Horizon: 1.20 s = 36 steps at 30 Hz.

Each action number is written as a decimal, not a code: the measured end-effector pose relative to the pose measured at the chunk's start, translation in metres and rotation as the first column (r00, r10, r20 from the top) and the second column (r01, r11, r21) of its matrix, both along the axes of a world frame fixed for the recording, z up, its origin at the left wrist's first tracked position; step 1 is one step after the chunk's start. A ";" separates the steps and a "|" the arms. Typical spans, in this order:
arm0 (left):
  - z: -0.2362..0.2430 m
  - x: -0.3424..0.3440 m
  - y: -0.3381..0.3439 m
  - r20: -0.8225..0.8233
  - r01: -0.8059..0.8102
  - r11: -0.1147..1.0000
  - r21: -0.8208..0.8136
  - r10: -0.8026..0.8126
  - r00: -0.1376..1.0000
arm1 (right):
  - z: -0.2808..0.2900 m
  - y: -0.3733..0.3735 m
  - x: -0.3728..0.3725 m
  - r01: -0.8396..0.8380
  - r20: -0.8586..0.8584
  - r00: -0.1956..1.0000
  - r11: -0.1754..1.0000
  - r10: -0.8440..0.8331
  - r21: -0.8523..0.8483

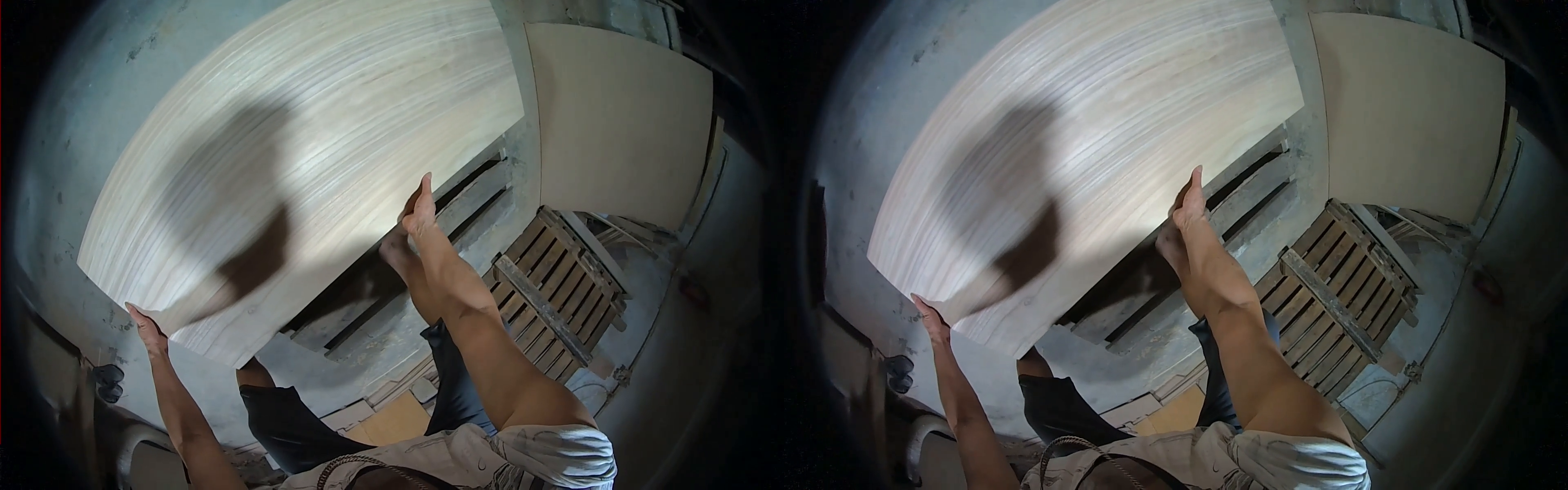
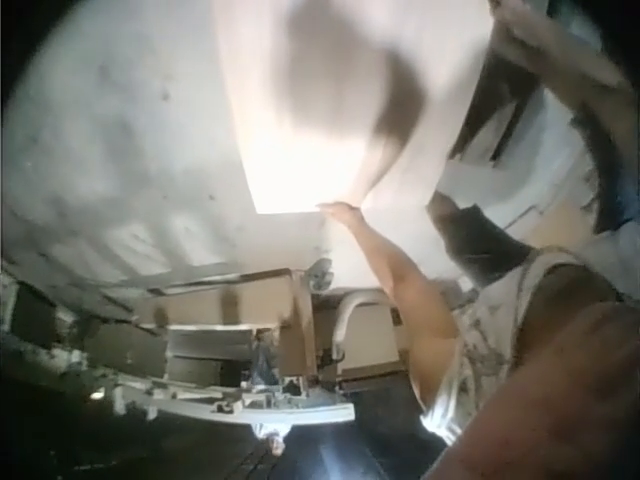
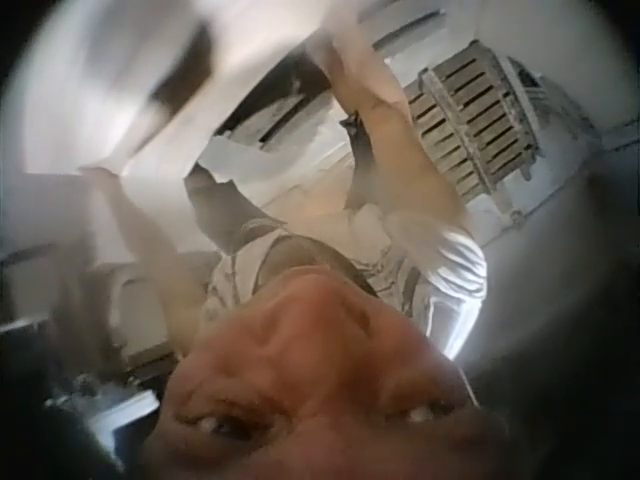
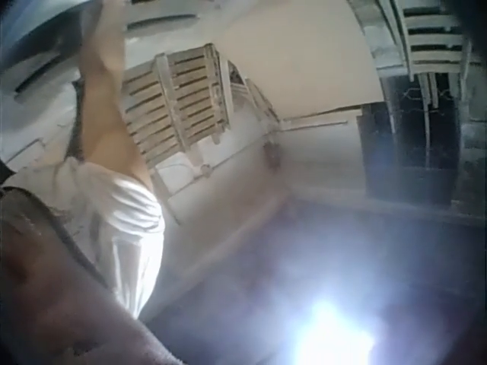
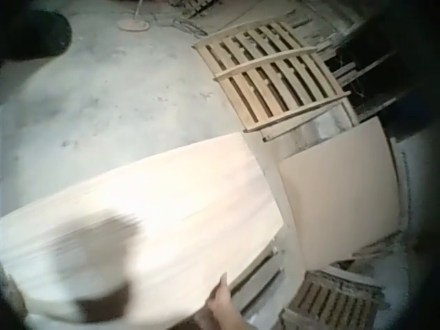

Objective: The person lifts cut wooden boards from a table saw and stacks them onto a pallet by hand. Then, the person works with a coworker to load another wooden board onto the sliding table saw and positions wooden blocks near the machine.

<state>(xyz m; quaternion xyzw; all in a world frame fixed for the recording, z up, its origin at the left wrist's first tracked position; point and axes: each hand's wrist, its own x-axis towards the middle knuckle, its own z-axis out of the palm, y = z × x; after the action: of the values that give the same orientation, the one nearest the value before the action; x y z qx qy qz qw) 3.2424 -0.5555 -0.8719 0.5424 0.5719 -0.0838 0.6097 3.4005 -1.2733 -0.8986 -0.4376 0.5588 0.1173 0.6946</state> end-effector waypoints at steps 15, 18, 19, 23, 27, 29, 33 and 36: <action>-0.001 0.011 -0.012 0.084 0.011 1.000 -0.015 -0.010 0.996 | 0.003 -0.016 0.001 -0.033 0.120 0.993 0.988 0.014 0.154; 0.002 0.006 -0.032 0.055 0.010 0.998 0.061 -0.014 0.998 | 0.016 -0.011 -0.007 0.002 0.130 0.992 0.998 -0.009 0.057; 0.000 0.008 -0.038 0.080 0.020 0.998 0.052 -0.024 0.996 | 0.019 -0.010 -0.009 0.023 0.138 0.990 0.999 -0.030 0.046; 0.009 0.024 -0.080 -0.005 0.069 0.988 0.141 -0.069 0.998 | 0.034 -0.019 -0.013 0.032 0.124 0.992 0.999 -0.033 0.005; 0.005 0.029 -0.091 0.009 0.021 0.993 0.117 -0.022 1.000 | 0.034 -0.004 -0.041 0.005 0.081 0.997 0.998 0.000 -0.056; -0.001 0.018 -0.078 0.045 0.092 0.988 0.125 -0.098 0.994 | 0.033 0.024 -0.071 0.254 -0.095 0.963 0.967 -0.253 -0.004; 0.022 0.023 -0.054 -0.097 0.290 0.871 0.397 -0.274 0.957 | 0.059 0.104 -0.158 0.137 -0.263 0.961 0.969 -0.080 0.206; 0.061 0.077 -0.069 -0.401 0.560 0.415 0.717 -0.412 0.818 | 0.072 0.137 -0.209 0.222 -0.373 0.922 0.928 -0.100 0.300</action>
<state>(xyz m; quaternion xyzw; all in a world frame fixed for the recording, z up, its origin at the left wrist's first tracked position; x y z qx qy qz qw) 3.3190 -0.6243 -0.8109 0.8915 0.4091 -0.0303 0.1924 3.1918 -1.1359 -0.8262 -0.2363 0.6800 0.2287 0.6554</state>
